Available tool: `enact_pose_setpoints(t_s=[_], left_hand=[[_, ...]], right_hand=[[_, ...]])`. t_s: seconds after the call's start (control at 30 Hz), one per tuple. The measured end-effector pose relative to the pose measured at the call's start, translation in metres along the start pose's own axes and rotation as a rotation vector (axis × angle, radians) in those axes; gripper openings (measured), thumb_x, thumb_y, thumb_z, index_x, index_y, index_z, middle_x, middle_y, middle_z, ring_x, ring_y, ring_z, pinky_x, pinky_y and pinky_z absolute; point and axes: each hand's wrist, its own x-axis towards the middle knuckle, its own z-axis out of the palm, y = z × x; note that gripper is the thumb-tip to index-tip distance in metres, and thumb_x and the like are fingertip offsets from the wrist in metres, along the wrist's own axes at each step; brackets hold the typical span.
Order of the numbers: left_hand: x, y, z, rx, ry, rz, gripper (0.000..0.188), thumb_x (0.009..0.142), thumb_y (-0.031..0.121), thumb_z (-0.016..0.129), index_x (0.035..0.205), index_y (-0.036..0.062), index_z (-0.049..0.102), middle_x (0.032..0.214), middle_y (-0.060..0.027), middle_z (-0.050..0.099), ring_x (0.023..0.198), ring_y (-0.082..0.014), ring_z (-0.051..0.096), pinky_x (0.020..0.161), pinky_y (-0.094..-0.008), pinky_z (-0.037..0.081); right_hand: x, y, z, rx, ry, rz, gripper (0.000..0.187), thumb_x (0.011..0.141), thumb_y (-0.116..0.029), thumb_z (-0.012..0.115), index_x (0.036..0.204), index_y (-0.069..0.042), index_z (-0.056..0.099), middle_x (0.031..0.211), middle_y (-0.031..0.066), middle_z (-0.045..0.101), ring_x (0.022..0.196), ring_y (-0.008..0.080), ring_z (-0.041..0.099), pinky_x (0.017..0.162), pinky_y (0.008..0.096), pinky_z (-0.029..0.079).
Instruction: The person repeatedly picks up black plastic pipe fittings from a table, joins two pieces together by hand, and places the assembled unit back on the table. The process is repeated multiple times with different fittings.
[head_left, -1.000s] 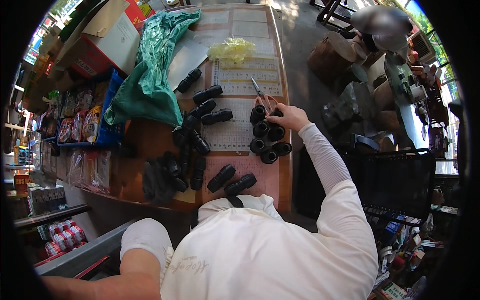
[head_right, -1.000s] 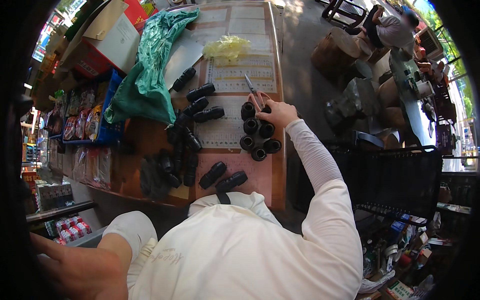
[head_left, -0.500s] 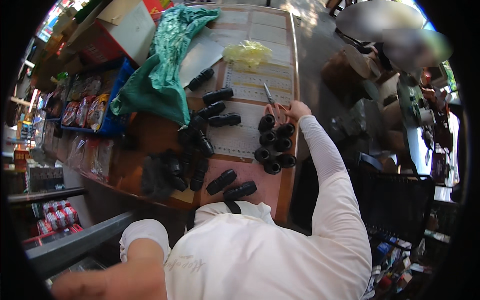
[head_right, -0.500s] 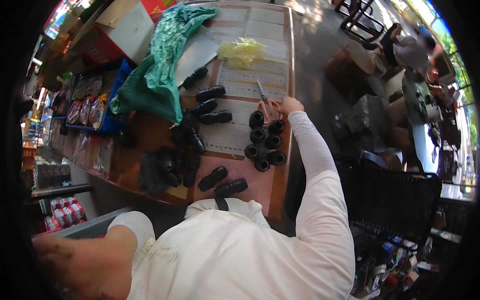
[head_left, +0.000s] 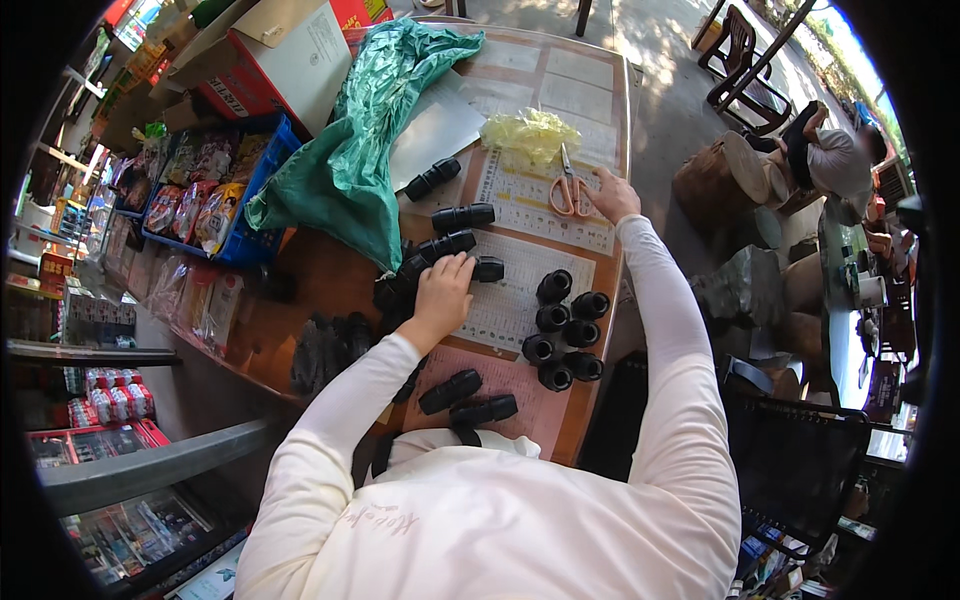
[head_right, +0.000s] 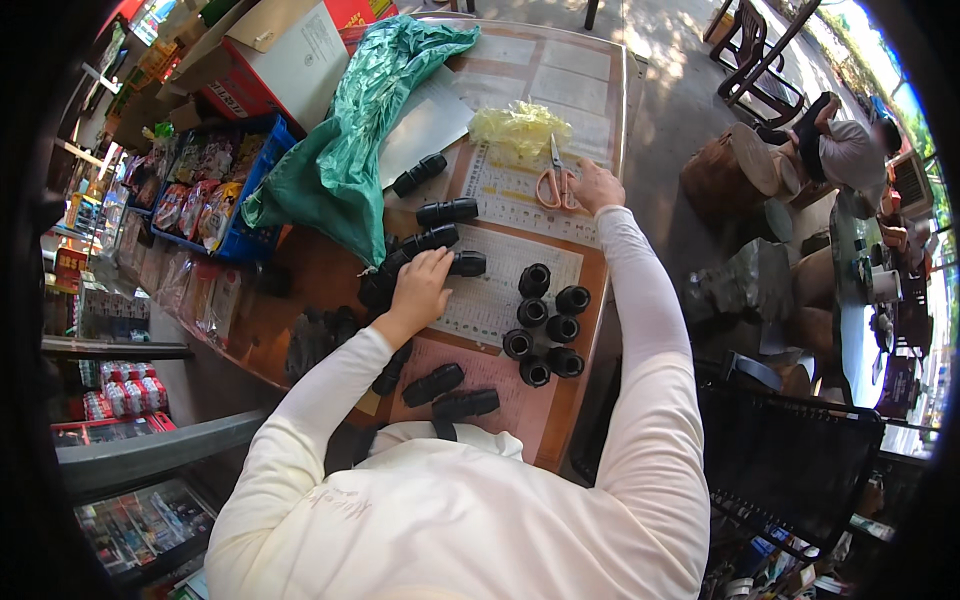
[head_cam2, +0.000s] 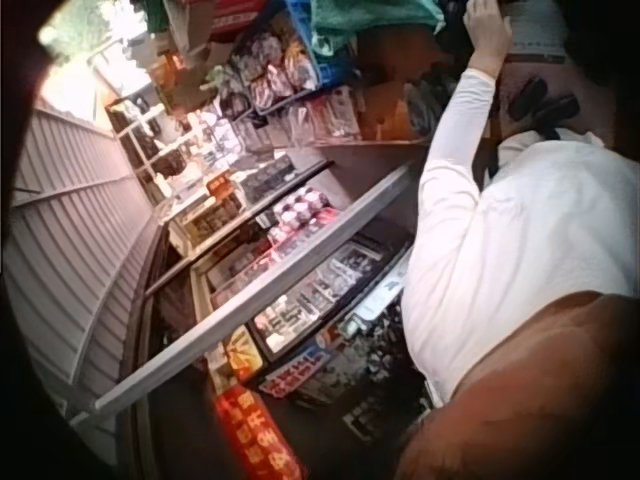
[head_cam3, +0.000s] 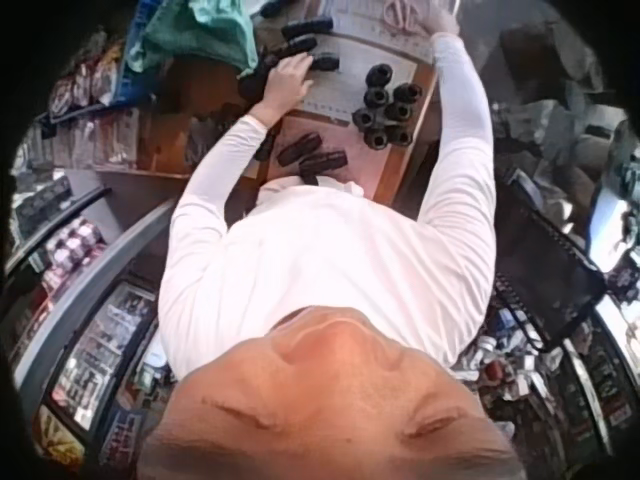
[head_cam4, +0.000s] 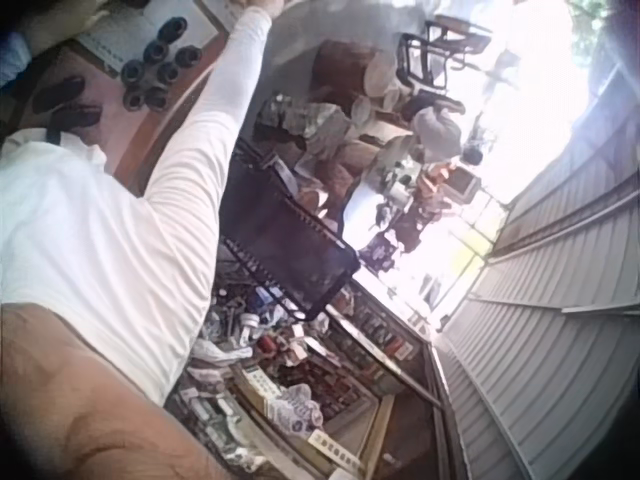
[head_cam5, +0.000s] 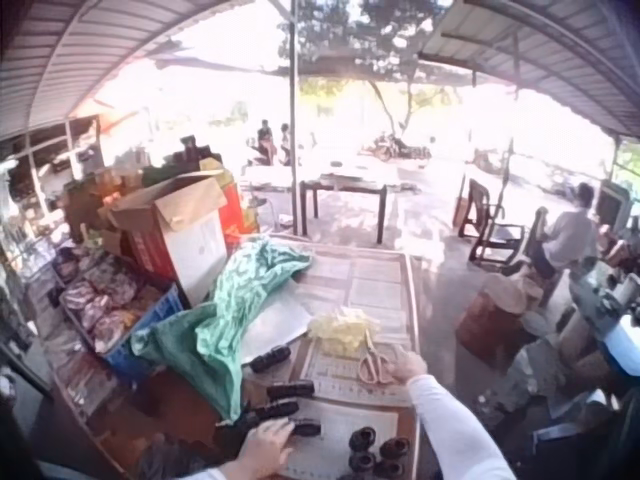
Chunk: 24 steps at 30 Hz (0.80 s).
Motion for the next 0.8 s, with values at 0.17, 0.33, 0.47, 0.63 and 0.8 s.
enact_pose_setpoints(t_s=[0.17, 0.33, 0.47, 0.63, 0.8], left_hand=[[0.026, -0.006, 0.046, 0.471, -0.045, -0.005, 0.047, 0.069, 0.019, 0.075, 0.111, 0.0070, 0.058, 0.107, -0.0062, 0.053, 0.106, -0.0241, 0.048, 0.087, -0.0391, 0.040], [0.004, -0.004, 0.028, 0.074, -0.126, -0.106, 0.044, 0.066, 0.026, 0.076, 0.102, 0.0092, 0.058, 0.099, -0.0093, 0.057, 0.095, -0.0288, 0.058, 0.079, -0.0416, 0.046], [-0.031, 0.033, -0.041, -0.375, 0.131, -0.102, 0.043, 0.066, 0.020, 0.077, 0.100, 0.0069, 0.055, 0.091, -0.0136, 0.060, 0.084, -0.0362, 0.063, 0.070, -0.0438, 0.052], [-0.080, 0.064, -0.123, -0.460, 0.252, -0.062, 0.046, 0.065, 0.018, 0.082, 0.100, 0.0054, 0.056, 0.089, -0.0143, 0.063, 0.081, -0.0365, 0.064, 0.069, -0.0403, 0.053], [-0.120, 0.055, -0.161, -0.724, 0.147, -0.115, 0.045, 0.069, 0.021, 0.084, 0.102, 0.0008, 0.060, 0.085, -0.0140, 0.065, 0.078, -0.0243, 0.067, 0.069, -0.0318, 0.053]], right_hand=[[-0.072, -0.060, -0.054, 0.354, -0.107, -0.315, 0.027, 0.085, -0.029, 0.064, 0.103, -0.009, 0.068, 0.093, 0.0128, 0.070, 0.085, 0.0305, 0.068, 0.074, 0.0392, 0.053], [-0.162, -0.106, -0.086, 0.512, -0.125, -0.527, 0.022, 0.085, -0.021, 0.068, 0.098, -0.004, 0.068, 0.085, 0.0125, 0.069, 0.070, 0.0249, 0.067, 0.063, 0.0338, 0.052], [-0.209, -0.123, -0.083, 0.584, -0.165, -0.396, 0.031, 0.088, -0.029, 0.066, 0.103, -0.003, 0.065, 0.079, 0.0143, 0.068, 0.065, 0.0266, 0.067, 0.060, 0.0348, 0.051], [-0.241, -0.163, -0.062, 0.602, -0.409, -0.268, 0.035, 0.089, -0.031, 0.067, 0.102, 0.001, 0.062, 0.069, 0.0052, 0.059, 0.058, 0.0098, 0.051, 0.054, 0.0251, 0.042], [-0.271, -0.192, -0.081, 0.810, -0.463, -0.503, 0.027, 0.086, -0.016, 0.068, 0.107, -0.001, 0.060, 0.081, 0.0053, 0.060, 0.067, 0.0084, 0.052, 0.061, 0.0235, 0.045]])
